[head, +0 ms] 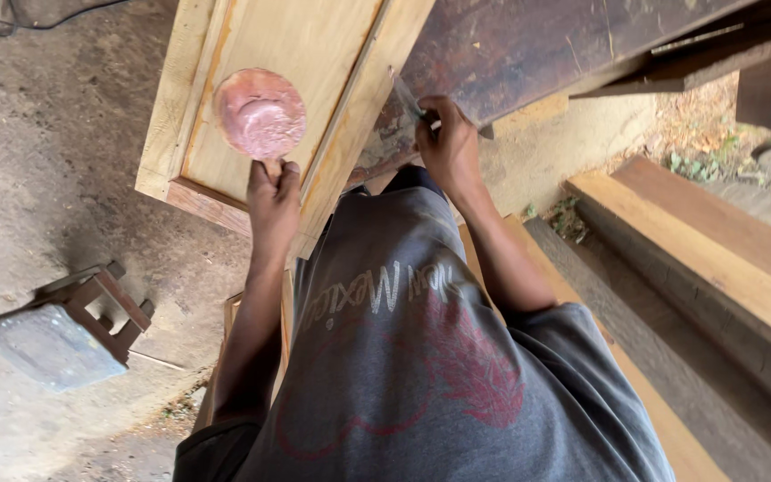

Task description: The person applies a pinkish wood filler to the edges and corners of a wooden cabinet door using a putty knife. They repeatedly scoop filler from a wooden bowl and spread it along the door's frame, then move the door to a different spot to continue the application.

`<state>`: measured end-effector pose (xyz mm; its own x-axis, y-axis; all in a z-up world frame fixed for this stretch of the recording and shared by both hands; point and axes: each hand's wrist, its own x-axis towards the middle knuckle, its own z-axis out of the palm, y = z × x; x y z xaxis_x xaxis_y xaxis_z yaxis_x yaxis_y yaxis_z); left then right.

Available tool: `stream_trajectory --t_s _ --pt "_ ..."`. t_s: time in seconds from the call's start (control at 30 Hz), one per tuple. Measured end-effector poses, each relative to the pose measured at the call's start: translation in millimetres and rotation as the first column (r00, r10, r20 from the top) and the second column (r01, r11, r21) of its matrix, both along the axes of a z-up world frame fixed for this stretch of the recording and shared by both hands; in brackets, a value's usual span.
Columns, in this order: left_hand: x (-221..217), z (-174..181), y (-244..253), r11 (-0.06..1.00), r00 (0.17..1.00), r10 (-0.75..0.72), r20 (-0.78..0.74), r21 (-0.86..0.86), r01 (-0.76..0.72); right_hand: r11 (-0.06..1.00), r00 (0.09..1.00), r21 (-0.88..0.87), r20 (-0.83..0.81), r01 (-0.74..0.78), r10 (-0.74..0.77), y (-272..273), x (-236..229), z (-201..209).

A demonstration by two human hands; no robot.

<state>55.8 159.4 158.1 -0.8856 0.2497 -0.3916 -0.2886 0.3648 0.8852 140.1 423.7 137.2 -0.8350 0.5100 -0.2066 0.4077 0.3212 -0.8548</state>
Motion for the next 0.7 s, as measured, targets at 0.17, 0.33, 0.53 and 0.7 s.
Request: stream_trajectory --t_s 0.17,0.33,0.53,0.7 --pt "1.9 -5.4 -28.7 0.992 0.968 0.121 0.219 0.018 -0.128 0.959 0.996 0.281 -0.062 -0.045 0.065 -17.6 -6.2 -27.1" --pt "4.5 -15.0 -50.2 0.987 0.979 0.069 0.194 0.129 -0.096 0.921 0.993 0.389 -0.119 0.024 0.024 -41.0 -14.8 -46.3" --pt "6.5 -20.8 -69.8 0.989 0.965 0.043 0.258 0.123 -0.077 0.901 0.995 0.430 -0.095 0.059 -0.020 -56.2 -24.4 -68.4" --pt "7.2 -22.9 -82.0 0.981 0.960 0.036 0.279 0.172 -0.087 0.869 0.994 0.489 -0.104 0.077 -0.030 -57.9 -29.5 -66.7"
